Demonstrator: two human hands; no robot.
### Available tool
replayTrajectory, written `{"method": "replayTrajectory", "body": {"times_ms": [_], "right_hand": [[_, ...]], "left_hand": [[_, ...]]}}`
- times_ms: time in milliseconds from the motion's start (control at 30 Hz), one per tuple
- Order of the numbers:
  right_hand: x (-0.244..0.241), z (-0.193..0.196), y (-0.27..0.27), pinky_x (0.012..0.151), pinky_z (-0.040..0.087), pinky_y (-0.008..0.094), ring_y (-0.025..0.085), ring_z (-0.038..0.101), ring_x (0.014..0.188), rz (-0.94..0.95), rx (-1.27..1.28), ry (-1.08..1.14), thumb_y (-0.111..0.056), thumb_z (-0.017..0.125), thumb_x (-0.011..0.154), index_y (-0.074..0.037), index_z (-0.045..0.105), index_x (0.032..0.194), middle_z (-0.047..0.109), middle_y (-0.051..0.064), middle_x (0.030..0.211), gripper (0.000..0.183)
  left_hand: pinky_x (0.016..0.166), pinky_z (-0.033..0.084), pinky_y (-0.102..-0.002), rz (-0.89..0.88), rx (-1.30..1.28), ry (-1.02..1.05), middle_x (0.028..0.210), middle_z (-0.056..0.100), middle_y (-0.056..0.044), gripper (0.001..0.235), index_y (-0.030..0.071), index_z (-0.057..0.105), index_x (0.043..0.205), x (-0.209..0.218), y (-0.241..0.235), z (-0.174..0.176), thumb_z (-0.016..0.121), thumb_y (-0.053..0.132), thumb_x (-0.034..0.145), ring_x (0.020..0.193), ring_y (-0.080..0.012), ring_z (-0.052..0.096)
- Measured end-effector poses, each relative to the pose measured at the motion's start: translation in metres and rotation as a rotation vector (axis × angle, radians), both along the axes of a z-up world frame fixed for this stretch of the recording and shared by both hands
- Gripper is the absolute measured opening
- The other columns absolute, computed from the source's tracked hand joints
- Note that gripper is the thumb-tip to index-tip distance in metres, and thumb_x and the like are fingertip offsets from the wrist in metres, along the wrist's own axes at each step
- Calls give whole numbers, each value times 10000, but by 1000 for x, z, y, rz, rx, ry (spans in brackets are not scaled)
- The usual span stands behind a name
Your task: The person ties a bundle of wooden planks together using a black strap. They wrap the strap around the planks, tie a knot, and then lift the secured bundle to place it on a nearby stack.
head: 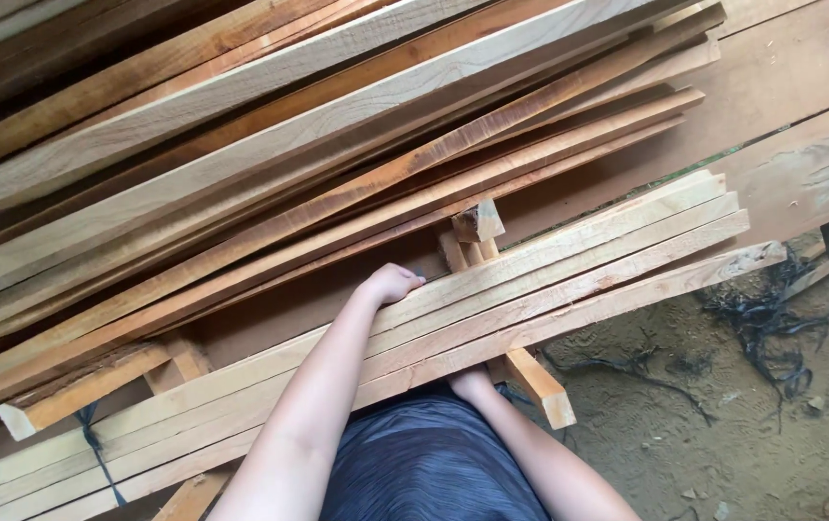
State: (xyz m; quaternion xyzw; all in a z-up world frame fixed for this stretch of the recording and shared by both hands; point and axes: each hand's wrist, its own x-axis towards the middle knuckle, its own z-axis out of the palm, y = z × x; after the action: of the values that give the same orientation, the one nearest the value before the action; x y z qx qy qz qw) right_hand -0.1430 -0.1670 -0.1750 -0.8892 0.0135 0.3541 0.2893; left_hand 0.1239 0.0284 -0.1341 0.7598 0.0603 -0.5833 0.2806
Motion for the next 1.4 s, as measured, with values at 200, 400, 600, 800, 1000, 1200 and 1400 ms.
{"method": "replayTrajectory", "body": {"times_ms": [200,400,600,800,1000,1200,1400], "right_hand": [[4,10,-1,913,571,543,409,707,1047,-112,19,130,-300,569,911,-5,772,1030,759,233,988,377],[17,57,0,954,563,539,398,703,1096,-207,41,190,-309,557,930,1,764,1076,761,235,1039,400],[40,173,-4,868,597,455,361,722,1032,-189,126,40,-332,546,1000,-84,739,1022,768,174,982,314],[63,242,-2,900,576,430,365,693,1091,-111,210,-162,-268,636,960,-86,719,872,726,129,1117,219],[86,273,10,942,527,522,447,656,1158,-126,435,-66,-227,658,939,-25,721,780,738,186,1229,265],[69,225,8,930,542,446,354,710,1126,-162,502,-20,-251,688,925,-110,774,780,779,123,1170,219],[74,217,6,986,513,447,326,699,1146,-305,690,59,-234,653,954,-79,811,811,771,195,1182,263]], "left_hand": [[873,592,-457,119,63,-363,924,765,-70,297,239,777,930,14,5,45,565,446,940,1055,-317,713],[847,572,-492,195,70,-569,947,736,-101,341,209,669,962,9,15,106,475,486,1006,1050,-335,701],[853,555,-477,350,-152,-832,968,779,0,261,192,672,989,-6,7,149,491,374,1037,1030,-314,711],[810,556,-432,459,-260,-913,931,792,48,210,217,695,982,-24,-3,171,509,293,1045,947,-268,734],[750,522,-335,569,-288,-955,896,785,100,182,255,689,977,-26,3,151,525,292,1048,816,-198,709],[696,500,-318,652,-331,-1050,883,785,65,176,232,696,1000,-36,-4,171,529,241,1055,717,-166,643],[637,465,-226,583,-396,-1030,841,776,126,185,283,726,945,-45,1,176,570,247,1038,631,-87,580]]}}
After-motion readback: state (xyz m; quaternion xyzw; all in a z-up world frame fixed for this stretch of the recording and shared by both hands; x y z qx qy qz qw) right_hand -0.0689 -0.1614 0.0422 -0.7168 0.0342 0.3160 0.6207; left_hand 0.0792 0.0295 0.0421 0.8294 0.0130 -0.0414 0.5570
